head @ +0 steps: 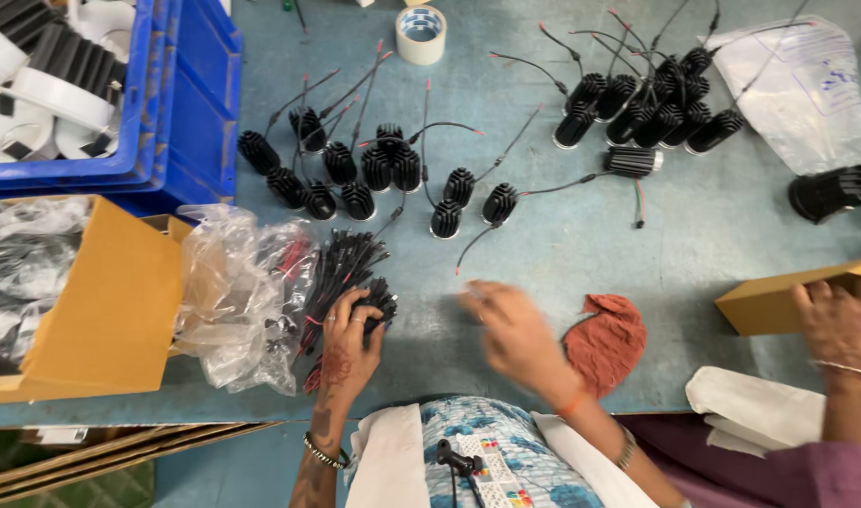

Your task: The person inserts black wires into cylindrical heat sink components on a workbench, then places the assembled units into a cardboard box. The person repeats this process for multiple units while another worker performs a similar task nearby.

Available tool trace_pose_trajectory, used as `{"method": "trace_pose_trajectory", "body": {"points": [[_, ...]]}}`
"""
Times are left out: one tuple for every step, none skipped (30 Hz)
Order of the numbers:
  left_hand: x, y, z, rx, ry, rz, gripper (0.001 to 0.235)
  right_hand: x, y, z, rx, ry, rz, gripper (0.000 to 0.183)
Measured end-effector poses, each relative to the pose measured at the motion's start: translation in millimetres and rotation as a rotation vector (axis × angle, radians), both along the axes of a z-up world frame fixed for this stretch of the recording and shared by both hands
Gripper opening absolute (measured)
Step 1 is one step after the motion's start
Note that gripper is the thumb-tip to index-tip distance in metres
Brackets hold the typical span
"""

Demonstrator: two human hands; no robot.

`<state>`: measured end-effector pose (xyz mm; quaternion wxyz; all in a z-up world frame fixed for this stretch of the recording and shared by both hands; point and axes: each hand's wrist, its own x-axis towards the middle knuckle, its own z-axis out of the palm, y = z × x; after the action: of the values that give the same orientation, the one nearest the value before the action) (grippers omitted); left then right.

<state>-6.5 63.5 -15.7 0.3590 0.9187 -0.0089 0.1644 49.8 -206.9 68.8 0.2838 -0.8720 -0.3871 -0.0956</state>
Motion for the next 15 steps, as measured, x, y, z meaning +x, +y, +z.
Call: {"method": "trace_pose_trajectory", "body": {"points": [[-1.2,-0.4,-1.5,-0.008,0.009,-0.011,0.024,0.9,14.1,-8.9,0.033,0.05,0.113,0.055],[-2.8,-0.6,-3.1,-0.017,0.019,-0.022,0.025,1.2,30.4,-20.0,0.066,0.101,0.226,0.051],[-4.4,-0.2,-4.5,-0.042,-0.009,-0.028,0.025,-0.8,47.1,-31.9,0.057,0.049,0.253,0.048],[-6.0,0.6,-6.1,-0.068,-0.036,-0.033,0.026,-2.8,63.1,-44.2,0.047,-0.001,0.28,0.045],[-8.1,1.1,-8.1,-0.094,-0.063,-0.039,0.027,-1.1,78.9,-56.7,0.022,0.036,0.304,0.04],[-10.9,1.6,-10.4,-0.103,-0.046,-0.031,0.028,1.7,88.7,-67.6,-0.003,0.073,0.329,0.034],[-14.7,1.9,-12.6,-0.111,-0.029,-0.019,0.029,2.7,92.3,-76.8,0.012,0.136,0.33,0.033],[-16.9,1.5,-15.4,-0.119,-0.011,-0.007,0.03,3.5,94.5,-84.4,0.027,0.2,0.331,0.031],[-18.6,1.3,-18.4,-0.136,0.0,0.003,0.032,3.7,94.9,-90.1,0.045,0.263,0.339,0.031],[-19.7,1.4,-21.7,-0.153,0.011,0.013,0.035,3.5,93.4,-93.9,0.074,0.281,0.318,0.029],[-22.1,2.2,-25.1,-0.169,0.023,0.027,0.037,2.4,92.1,-96.4,0.104,0.301,0.299,0.026],[-23.8,2.9,-28.6,-0.195,0.069,0.048,0.033,1.1,90.5,-97.3,0.134,0.32,0.281,0.024],[-24.9,3.1,-31.9,-0.221,0.114,0.069,0.03,-0.7,88.3,-96.6,0.149,0.301,0.261,0.025],[-25.7,3.1,-34.5,-0.247,0.16,0.09,0.028,-3.0,85.7,-94.3,0.164,0.283,0.241,0.025],[-25.9,3.2,-36.0,-0.232,0.158,0.102,0.026,-4.6,82.4,-90.3,0.179,0.263,0.22,0.025]]}}
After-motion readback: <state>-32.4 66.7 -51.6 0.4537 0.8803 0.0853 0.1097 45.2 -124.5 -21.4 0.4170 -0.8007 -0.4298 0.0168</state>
